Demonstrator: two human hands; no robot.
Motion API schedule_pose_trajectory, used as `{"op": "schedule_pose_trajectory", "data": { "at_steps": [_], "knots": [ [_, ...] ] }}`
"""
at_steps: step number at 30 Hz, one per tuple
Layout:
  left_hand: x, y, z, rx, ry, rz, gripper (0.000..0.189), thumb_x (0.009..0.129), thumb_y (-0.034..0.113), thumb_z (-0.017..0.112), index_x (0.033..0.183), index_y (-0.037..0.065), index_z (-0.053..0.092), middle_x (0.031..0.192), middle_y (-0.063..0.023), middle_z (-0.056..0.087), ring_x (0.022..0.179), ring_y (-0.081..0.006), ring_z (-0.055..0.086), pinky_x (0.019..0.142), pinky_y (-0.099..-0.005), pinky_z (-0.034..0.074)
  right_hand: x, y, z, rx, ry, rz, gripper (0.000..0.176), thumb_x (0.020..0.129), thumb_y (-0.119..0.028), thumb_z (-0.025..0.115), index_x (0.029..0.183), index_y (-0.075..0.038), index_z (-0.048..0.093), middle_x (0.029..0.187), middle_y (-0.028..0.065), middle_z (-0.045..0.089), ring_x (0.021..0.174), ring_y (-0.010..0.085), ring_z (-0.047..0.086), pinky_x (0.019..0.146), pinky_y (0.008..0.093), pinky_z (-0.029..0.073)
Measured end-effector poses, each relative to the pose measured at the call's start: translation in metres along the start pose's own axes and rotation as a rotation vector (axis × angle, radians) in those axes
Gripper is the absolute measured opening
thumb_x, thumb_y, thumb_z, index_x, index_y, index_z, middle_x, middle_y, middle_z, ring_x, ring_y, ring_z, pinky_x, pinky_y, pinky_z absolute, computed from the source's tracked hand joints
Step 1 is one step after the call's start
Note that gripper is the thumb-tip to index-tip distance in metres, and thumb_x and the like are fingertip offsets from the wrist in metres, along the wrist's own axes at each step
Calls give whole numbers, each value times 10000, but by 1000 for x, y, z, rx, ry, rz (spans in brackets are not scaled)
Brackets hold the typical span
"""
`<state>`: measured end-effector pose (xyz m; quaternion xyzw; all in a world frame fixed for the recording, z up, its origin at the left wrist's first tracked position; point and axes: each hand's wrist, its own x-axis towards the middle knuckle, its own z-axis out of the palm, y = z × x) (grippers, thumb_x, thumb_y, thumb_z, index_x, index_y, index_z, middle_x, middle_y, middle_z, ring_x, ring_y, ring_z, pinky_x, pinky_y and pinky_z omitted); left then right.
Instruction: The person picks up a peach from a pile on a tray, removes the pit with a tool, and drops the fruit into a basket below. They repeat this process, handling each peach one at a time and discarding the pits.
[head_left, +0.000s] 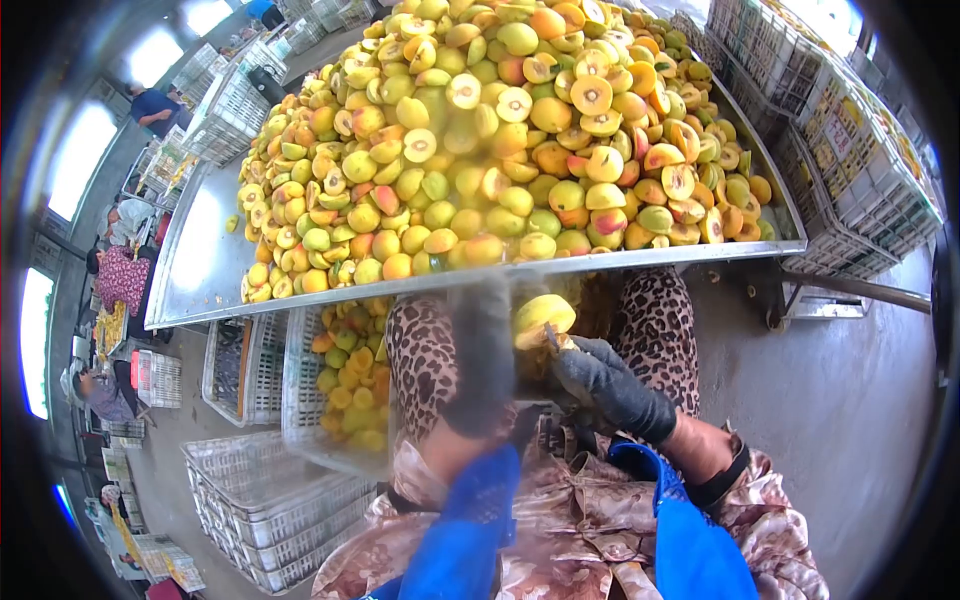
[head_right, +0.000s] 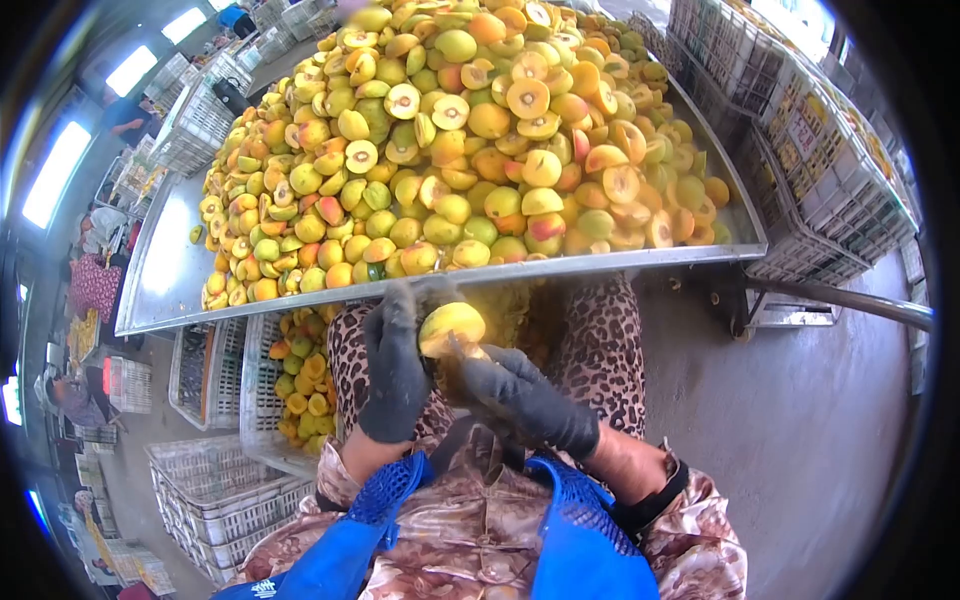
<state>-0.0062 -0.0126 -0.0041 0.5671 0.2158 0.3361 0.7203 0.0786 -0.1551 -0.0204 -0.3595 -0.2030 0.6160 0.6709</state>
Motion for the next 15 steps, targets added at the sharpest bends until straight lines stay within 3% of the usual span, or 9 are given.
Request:
{"op": "schedule_pose_trajectory", "data": {
  "at_steps": [1,4,5,8,9,12,13,15],
  "knots": [
    [-6,1,5,-104,93,9,504,1107,429,413,1044,-15,644,915,-138,669,851,-194,654,783,-341,542,1,-4,7,-39,-15,-35,391,1065,-384,578,1265,-53,635,981,-31,600,857,48,520,735,227,452],
    [-18,29,19,-183,21,-2,463,1109,426,402,1086,10,601,946,-157,658,886,-212,659,806,-356,548,12,1,-4,-569,-81,-264,389,1076,-385,551,1250,-44,624,985,-18,610,882,91,560,757,270,482],
    [-14,28,17,-192,22,0,463,1102,412,432,978,9,622,901,-150,669,847,-219,669,781,-361,556,20,7,-6,-717,-51,-441,491,1028,-469,579,1258,-36,609,913,23,635,807,127,582,706,294,501],
    [-3,34,17,-124,-35,90,453,1092,372,476,879,4,631,841,-130,672,803,-223,677,734,-361,558,26,13,-3,-766,-14,-451,327,1068,-303,545,1242,-37,617,994,37,650,903,143,611,769,340,512],
    [-2,40,22,-134,5,117,449,1079,332,514,804,-3,634,801,-122,676,754,-228,682,695,-360,553,20,11,2,-687,20,-207,308,1048,-229,543,1271,-31,617,1054,73,668,978,177,631,821,359,521],
    [-14,85,26,374,-102,479,453,1071,331,527,799,-12,644,806,-130,681,737,-224,677,697,-366,547,19,7,27,-603,-90,-466,306,1040,-195,527,1279,-29,621,1129,91,664,1068,193,624,879,379,514],
    [-13,87,23,324,-132,471,461,1065,334,535,783,-14,645,795,-136,679,728,-227,673,693,-365,544,18,5,24,-710,-144,-551,364,1043,-200,525,1362,-35,589,1272,93,632,1178,199,590,971,383,494],
    [-14,84,18,222,-188,442,478,1052,341,551,752,-20,645,773,-147,673,709,-233,665,684,-363,537,9,0,33,-506,-176,-340,429,1044,-214,526,1436,-40,537,1373,96,574,1265,208,545,1049,373,454]
  ]
}}
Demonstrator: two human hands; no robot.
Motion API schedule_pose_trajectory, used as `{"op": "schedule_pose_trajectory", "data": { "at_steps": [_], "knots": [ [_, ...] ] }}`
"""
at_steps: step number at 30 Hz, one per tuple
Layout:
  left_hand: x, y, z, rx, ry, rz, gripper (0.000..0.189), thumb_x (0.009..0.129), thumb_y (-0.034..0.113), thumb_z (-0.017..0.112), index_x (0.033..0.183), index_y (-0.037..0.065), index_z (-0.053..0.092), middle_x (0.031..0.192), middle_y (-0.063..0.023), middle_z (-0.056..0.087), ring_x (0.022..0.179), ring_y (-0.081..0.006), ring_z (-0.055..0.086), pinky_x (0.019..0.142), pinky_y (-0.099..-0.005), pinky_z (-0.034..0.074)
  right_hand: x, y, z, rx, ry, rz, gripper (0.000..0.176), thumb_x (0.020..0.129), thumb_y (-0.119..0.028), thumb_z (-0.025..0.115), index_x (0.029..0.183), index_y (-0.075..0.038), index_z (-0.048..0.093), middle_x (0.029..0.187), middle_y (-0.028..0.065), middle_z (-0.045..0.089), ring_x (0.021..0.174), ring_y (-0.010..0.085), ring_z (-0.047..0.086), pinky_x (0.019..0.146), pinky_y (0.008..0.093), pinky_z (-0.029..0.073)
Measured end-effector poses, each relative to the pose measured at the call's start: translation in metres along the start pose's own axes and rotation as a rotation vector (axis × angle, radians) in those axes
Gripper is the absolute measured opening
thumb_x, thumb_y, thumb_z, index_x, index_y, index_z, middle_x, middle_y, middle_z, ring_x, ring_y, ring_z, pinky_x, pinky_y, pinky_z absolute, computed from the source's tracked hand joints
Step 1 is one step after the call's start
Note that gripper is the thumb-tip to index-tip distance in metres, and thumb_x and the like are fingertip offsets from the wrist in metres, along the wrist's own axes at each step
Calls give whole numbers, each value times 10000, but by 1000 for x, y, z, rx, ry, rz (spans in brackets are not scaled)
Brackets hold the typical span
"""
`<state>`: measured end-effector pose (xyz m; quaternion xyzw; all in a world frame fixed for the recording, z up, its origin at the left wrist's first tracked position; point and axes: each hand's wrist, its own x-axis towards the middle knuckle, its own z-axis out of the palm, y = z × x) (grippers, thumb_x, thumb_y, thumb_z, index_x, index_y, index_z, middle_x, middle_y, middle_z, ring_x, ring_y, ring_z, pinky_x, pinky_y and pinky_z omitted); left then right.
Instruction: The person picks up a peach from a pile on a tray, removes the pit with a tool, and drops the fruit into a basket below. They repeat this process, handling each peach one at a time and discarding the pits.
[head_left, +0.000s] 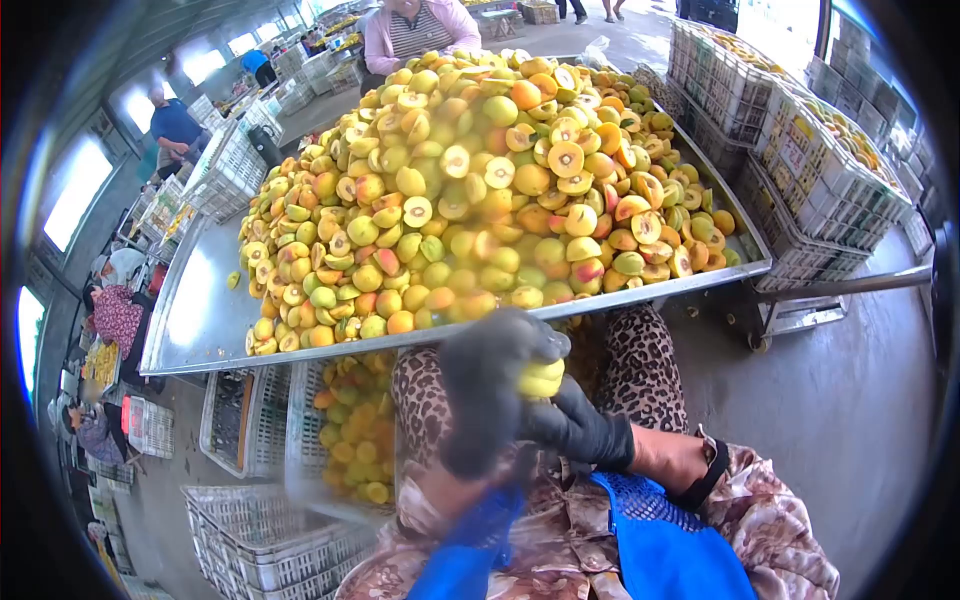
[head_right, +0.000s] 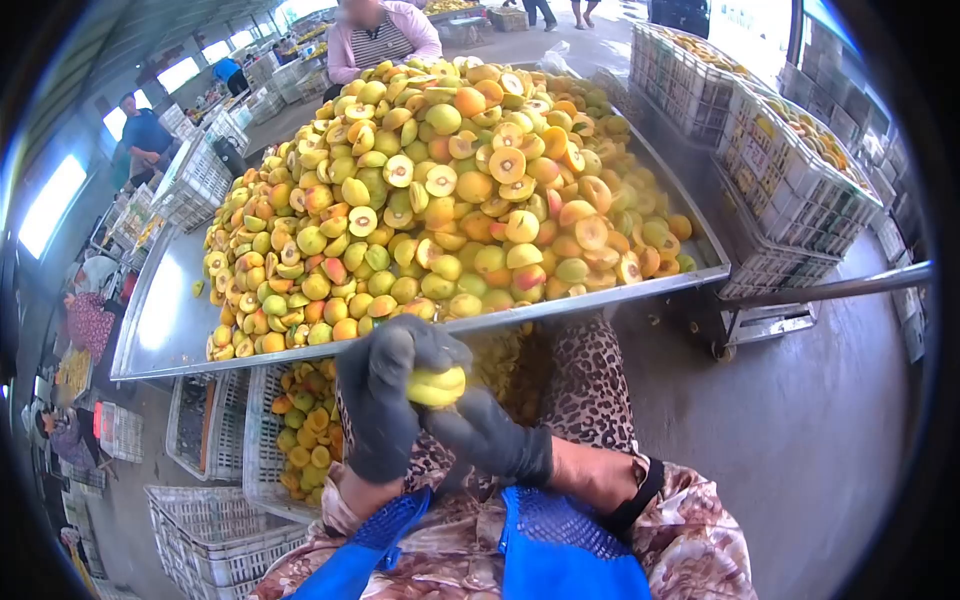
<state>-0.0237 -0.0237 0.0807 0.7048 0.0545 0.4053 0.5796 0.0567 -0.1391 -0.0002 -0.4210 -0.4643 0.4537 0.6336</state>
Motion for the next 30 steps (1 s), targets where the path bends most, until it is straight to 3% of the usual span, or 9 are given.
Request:
{"op": "schedule_pose_trajectory", "data": {
  "at_steps": [7,11,15,17,18,19,22,26,30],
  "knots": [
    [0,-12,-30,-402,-427,-141,523,1031,437,583,745,-1,601,798,-156,653,715,-245,636,637,-329,496,7,-11,-1,59,-160,244,621,1003,-171,621,1544,-14,361,1495,140,441,1413,218,412,1175,362,343],
    [-15,-35,-37,-465,65,-266,556,1080,467,491,814,4,647,789,-165,667,728,-254,654,643,-359,530,16,3,1,-7,-229,159,643,956,-255,697,1472,1,410,1435,181,477,1274,253,524,1010,390,476],
    [-33,-70,-140,-27,564,-409,492,1097,403,490,1062,-36,712,943,-166,713,880,-310,698,895,-386,582,18,41,-21,-241,-196,5,626,838,-260,799,1356,-35,529,1152,186,593,881,355,641,694,442,533],
    [-41,-127,-216,601,506,-214,397,1082,323,532,1131,-25,716,1059,-170,711,981,-310,691,930,-381,573,2,94,-42,-95,18,196,520,823,-230,804,1268,-53,604,989,169,623,780,389,621,642,465,520],
    [-38,-148,-235,909,473,-110,357,1075,283,553,1165,-20,718,1117,-172,710,1031,-309,687,947,-378,568,-11,104,-57,-521,-73,315,409,856,-249,781,1189,-62,635,904,167,634,762,392,631,637,476,520],
    [-21,-150,-223,1030,420,61,292,1042,224,597,1173,-6,720,1201,-174,685,1110,-300,656,966,-380,552,-17,110,-69,-950,-160,426,309,888,-267,757,1110,-72,667,819,164,645,743,396,640,633,487,519],
    [66,-163,-140,1033,287,319,326,904,108,744,1218,40,695,1333,-158,637,1269,-328,566,1098,-433,431,-20,79,-64,-828,-69,162,323,975,-381,659,1089,-79,652,819,209,683,770,415,678,662,512,530],
    [177,-242,-59,657,127,282,479,876,181,773,1313,41,633,1295,-151,654,1267,-323,576,1123,-429,416,-38,89,-76,-877,69,331,302,970,-351,678,1136,-100,655,847,175,705,781,376,699,697,484,547],
    [244,-259,-13,1179,-50,300,408,831,130,698,1230,63,639,1206,-162,639,1135,-369,589,984,-460,489,-57,33,-72,-693,206,478,346,1011,-325,640,1195,-33,638,1000,138,726,898,244,686,770,404,547]
  ]
}}
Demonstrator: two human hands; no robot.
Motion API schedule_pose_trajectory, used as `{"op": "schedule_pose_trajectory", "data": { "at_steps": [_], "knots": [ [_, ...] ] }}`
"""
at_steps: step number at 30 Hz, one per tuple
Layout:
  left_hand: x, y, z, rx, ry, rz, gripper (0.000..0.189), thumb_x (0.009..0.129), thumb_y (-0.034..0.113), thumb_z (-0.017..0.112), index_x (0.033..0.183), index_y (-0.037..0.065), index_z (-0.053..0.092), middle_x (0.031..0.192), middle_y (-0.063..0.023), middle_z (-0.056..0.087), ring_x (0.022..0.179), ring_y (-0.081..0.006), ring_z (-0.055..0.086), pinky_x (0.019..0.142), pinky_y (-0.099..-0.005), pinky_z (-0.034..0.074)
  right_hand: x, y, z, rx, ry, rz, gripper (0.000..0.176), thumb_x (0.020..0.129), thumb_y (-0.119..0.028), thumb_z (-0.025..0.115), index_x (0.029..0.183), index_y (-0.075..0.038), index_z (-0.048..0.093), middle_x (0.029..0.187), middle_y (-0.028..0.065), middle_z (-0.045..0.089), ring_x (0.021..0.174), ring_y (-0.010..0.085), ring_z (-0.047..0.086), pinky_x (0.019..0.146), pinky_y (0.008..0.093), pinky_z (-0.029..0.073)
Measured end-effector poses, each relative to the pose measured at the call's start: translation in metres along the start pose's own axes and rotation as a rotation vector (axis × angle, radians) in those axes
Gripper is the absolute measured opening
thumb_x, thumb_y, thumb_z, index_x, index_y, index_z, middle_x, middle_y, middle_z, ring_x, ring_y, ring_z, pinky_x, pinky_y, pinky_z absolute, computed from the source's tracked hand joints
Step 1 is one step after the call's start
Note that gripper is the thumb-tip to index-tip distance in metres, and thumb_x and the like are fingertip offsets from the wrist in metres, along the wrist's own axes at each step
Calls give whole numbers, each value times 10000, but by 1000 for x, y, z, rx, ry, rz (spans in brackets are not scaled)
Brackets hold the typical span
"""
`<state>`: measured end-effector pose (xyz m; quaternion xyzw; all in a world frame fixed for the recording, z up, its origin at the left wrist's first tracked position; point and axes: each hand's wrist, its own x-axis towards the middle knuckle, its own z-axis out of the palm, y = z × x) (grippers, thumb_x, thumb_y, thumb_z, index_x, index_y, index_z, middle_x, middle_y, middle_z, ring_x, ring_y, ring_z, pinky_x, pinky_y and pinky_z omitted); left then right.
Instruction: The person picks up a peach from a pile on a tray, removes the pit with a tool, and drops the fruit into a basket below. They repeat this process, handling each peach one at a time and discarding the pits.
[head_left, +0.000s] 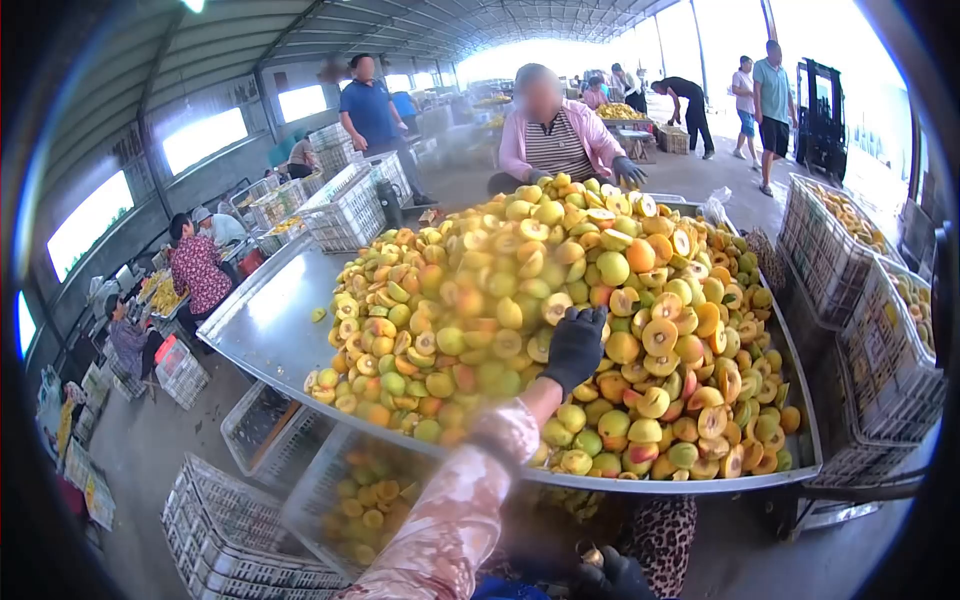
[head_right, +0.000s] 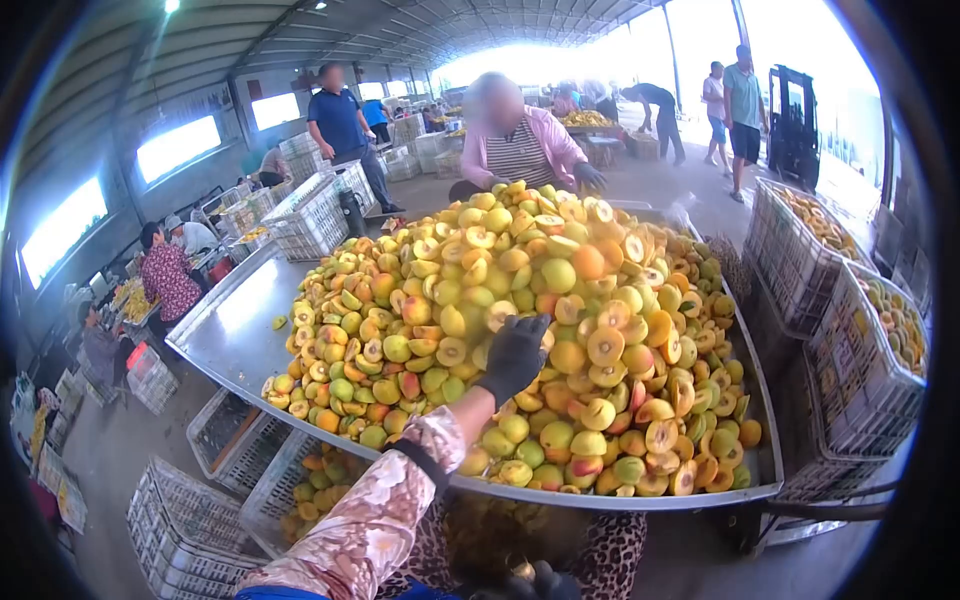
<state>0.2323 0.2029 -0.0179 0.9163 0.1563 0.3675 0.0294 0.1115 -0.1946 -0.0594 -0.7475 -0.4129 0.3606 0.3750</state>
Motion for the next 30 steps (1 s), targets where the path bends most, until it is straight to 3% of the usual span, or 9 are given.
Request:
{"op": "schedule_pose_trajectory", "data": {
  "at_steps": [7,10,14,16,19,23,25,27,30],
  "knots": [
    [-23,6,15,146,-126,132,248,807,90,628,1052,85,661,1011,-140,644,1001,-361,606,843,-465,514,24,21,9,536,322,-133,331,990,-347,655,1111,-40,620,835,192,700,739,344,700,683,440,537],
    [-52,6,8,-306,-22,-6,273,779,109,704,1042,48,667,990,-165,682,940,-378,659,832,-462,542,39,-3,-30,439,335,-215,176,954,-114,717,1093,-31,651,893,-18,666,816,73,601,709,274,510],
    [-97,57,-54,-782,-204,-270,267,824,79,782,1051,21,652,947,-46,690,848,-111,633,781,-297,545,59,-42,-41,809,444,-232,216,956,-133,715,1140,-38,654,932,26,692,795,125,657,671,301,553],
    [-126,92,-84,-1057,-300,-385,279,845,178,768,1064,45,659,977,-89,673,911,-217,655,851,-384,531,70,-54,-34,982,448,-119,150,932,-66,709,1065,-27,652,891,-21,661,801,69,605,697,260,511],
    [-160,109,-116,-1231,-482,-658,269,925,101,722,1159,-16,659,1102,-60,708,1003,-134,647,923,-293,523,86,-49,-22,906,425,-268,179,957,-73,677,1124,-16,647,973,-20,671,832,74,628,669,252,552],
    [-220,73,-110,-889,-454,-243,303,1025,131,584,1269,-35,651,1190,-81,710,1062,-183,662,973,-316,510,100,-37,-16,-202,494,-475,205,925,-209,712,1011,-68,590,762,170,692,683,341,706,604,429,548],
    [-230,70,-125,-678,-532,-183,333,1065,155,520,1312,-32,644,1224,-86,705,1085,-198,664,987,-327,508,106,-40,-8,-105,483,-362,294,898,-269,735,1010,-57,565,760,208,672,746,439,685,641,499,531],
    [-240,74,-116,-1716,-310,-1056,362,1103,214,468,1316,-34,624,1258,-96,691,1099,-207,672,1004,-350,529,104,-53,-12,252,536,-335,293,925,-264,739,1018,-44,569,829,184,690,783,289,724,661,416,540],
    [-225,76,-144,-1093,-225,-444,384,1018,109,610,1371,-38,571,1312,-128,663,1165,-211,652,1029,-360,530,82,-55,-4,450,460,-298,261,967,-219,687,1084,-12,577,833,125,702,792,111,640,676,347,530]
  ]
}}
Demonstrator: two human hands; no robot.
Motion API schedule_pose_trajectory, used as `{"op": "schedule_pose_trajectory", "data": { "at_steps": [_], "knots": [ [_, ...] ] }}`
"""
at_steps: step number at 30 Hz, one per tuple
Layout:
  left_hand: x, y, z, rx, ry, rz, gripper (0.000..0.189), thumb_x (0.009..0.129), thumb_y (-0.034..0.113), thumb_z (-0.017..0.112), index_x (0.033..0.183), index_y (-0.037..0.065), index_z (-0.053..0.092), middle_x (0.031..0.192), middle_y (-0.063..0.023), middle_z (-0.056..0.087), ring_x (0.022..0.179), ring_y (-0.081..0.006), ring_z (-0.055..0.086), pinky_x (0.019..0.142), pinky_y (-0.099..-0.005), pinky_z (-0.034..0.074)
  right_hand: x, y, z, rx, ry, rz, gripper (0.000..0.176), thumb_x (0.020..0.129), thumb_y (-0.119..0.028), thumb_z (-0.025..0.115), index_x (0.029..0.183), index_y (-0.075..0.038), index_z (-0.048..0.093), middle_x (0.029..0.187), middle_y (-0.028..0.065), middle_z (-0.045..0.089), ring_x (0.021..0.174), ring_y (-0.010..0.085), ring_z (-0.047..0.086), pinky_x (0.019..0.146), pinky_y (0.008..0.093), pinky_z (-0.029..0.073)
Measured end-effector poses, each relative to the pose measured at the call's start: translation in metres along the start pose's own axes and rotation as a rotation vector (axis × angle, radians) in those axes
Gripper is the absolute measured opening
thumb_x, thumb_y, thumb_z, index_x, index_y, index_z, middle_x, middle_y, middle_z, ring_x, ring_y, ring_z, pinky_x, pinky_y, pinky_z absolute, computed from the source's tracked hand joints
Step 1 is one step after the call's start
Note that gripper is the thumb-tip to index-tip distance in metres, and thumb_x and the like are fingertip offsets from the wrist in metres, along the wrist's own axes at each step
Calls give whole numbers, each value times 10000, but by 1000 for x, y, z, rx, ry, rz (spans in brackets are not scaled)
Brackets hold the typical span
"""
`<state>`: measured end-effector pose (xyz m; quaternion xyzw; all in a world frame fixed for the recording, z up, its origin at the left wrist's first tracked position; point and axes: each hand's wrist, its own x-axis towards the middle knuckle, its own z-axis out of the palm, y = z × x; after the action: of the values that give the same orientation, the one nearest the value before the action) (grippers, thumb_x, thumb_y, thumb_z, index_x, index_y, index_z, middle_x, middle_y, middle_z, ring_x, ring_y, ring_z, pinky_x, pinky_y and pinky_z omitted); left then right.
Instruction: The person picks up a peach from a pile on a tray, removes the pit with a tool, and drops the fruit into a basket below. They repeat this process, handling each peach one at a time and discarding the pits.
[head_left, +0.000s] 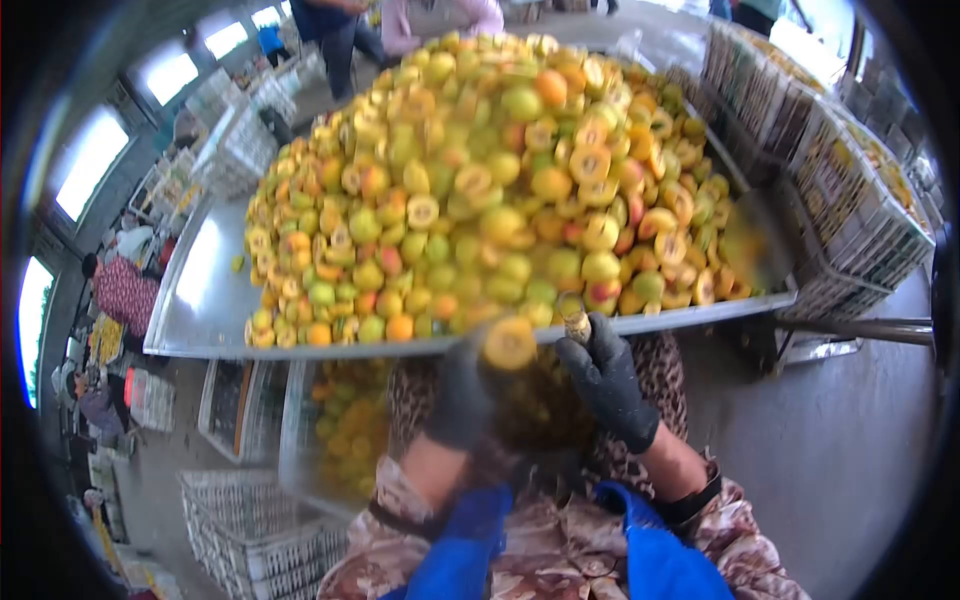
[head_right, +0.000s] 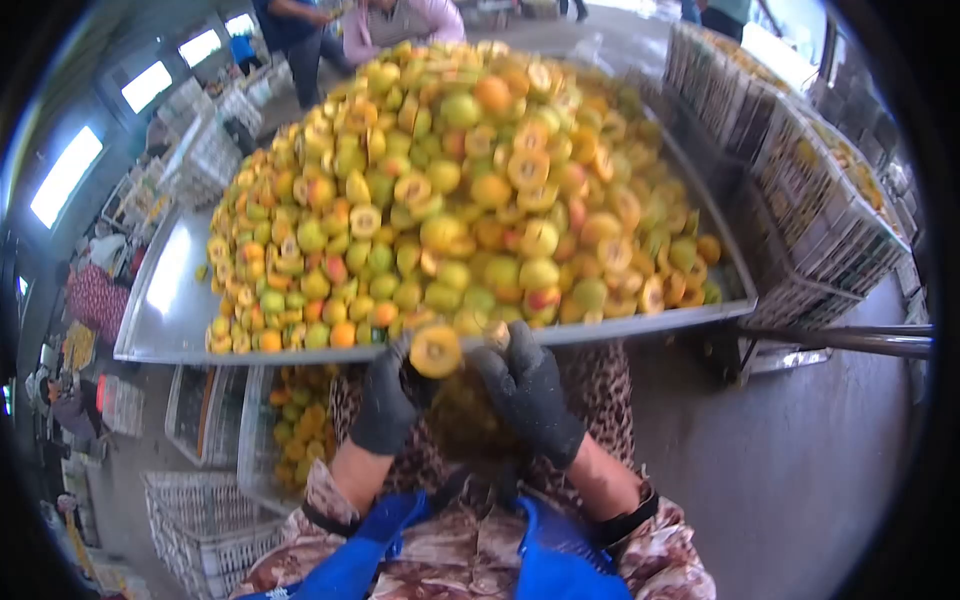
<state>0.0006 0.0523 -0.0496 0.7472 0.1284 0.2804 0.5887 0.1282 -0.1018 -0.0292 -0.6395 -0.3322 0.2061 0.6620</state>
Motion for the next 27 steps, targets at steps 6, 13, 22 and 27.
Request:
{"op": "schedule_pose_trajectory", "data": {
  "at_steps": [6,13,22,27],
  "knots": [
    [5,49,25,91,121,199,374,929,1,653,1296,-51,610,1176,-154,708,1036,-218,702,939,-337,567,-32,-4,8,-52,-244,70,222,991,-189,648,1085,3,590,819,90,688,756,109,603,672,327,520],
    [2,43,42,-350,154,-52,425,935,-20,652,1348,-62,561,1266,-156,657,1148,-223,650,999,-339,539,-24,5,15,56,-123,167,238,977,-178,646,1112,15,609,859,152,693,775,213,659,719,368,534],
    [8,60,48,-679,168,-220,340,1117,283,471,1235,-13,589,1215,-119,632,1130,-237,642,975,-355,562,-28,15,19,-106,-107,-145,312,984,-225,654,1170,10,569,951,246,691,862,404,703,734,454,540],
    [10,50,50,-753,277,-285,356,1124,348,448,1149,28,602,1090,-90,633,1054,-227,659,931,-360,576,-32,12,18,-105,-160,-100,336,971,-227,664,1197,-1,563,1019,275,675,879,469,686,712,478,541]
  ]
}}
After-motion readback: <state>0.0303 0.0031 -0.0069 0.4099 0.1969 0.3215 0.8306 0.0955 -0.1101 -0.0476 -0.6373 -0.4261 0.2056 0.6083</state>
